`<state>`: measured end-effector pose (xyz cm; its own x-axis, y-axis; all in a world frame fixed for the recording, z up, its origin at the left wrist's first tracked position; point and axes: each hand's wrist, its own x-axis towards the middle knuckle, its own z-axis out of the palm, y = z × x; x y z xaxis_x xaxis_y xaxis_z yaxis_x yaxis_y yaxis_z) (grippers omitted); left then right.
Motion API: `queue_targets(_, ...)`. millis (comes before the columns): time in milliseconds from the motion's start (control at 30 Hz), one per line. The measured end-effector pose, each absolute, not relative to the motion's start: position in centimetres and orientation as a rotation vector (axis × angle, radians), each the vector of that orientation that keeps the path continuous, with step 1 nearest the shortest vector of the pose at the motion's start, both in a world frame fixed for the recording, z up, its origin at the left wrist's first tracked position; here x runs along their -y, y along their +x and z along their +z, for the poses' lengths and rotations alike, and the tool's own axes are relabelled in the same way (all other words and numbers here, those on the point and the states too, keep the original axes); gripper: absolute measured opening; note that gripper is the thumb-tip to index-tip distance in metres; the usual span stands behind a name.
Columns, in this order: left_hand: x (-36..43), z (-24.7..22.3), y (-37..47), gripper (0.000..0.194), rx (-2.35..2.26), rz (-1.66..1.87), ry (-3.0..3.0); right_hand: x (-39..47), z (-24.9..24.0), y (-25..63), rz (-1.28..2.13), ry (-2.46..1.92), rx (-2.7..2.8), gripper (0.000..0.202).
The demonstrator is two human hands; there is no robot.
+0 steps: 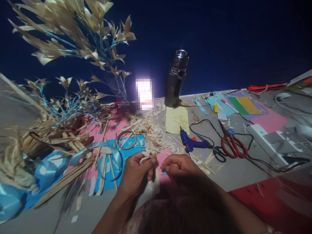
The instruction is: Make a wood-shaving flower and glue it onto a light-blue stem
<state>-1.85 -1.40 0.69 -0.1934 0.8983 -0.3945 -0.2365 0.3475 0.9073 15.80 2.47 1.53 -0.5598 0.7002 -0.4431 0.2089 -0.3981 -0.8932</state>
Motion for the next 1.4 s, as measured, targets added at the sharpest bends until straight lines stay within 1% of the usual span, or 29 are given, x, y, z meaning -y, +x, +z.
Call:
queue_targets(333, 1.4, 1.3, -1.9, 0.016, -1.46, 1.098, 0.736, -2.7, 1.7, 16.0, 1.999, -1.286, 1.528, 0.022)
queue_targets(667, 1.7, 0.8, -2.0, 0.01, -1.109, 1.194, 0.601, -2.4, 1.5, 15.8, 2.029, -1.281, 1.465, 0.023)
queue_targets(833, 1.7, 0.7, -2.1, 0.01, -1.068, 1.213, 0.563, -2.4, 1.3, 15.8, 2.007, -1.289, 1.416, 0.023)
queue_targets(1033, 1.4, 0.4, -2.3, 0.012, -1.122, 1.219, 0.533, -2.2, 1.2, 15.7, 2.015, -1.206, 1.323, 0.016)
queue_targets(1233, 1.6, 0.6, -1.6, 0.014, -1.155, 1.174, 0.568, -2.5, 1.3, 14.7, 1.923, -1.099, 1.285, 0.025)
queue_targets(1267, 1.7, 0.5, -1.5, 0.015, -1.171, 1.155, 0.595, -2.5, 1.3, 14.5, 1.892, -1.102, 1.324, 0.025)
queue_targets(1400, 2.0, 0.2, -1.3, 0.035, -1.282, 1.058, 0.748, -2.6, 1.0, 14.0, 1.673, -1.168, 1.567, 0.019)
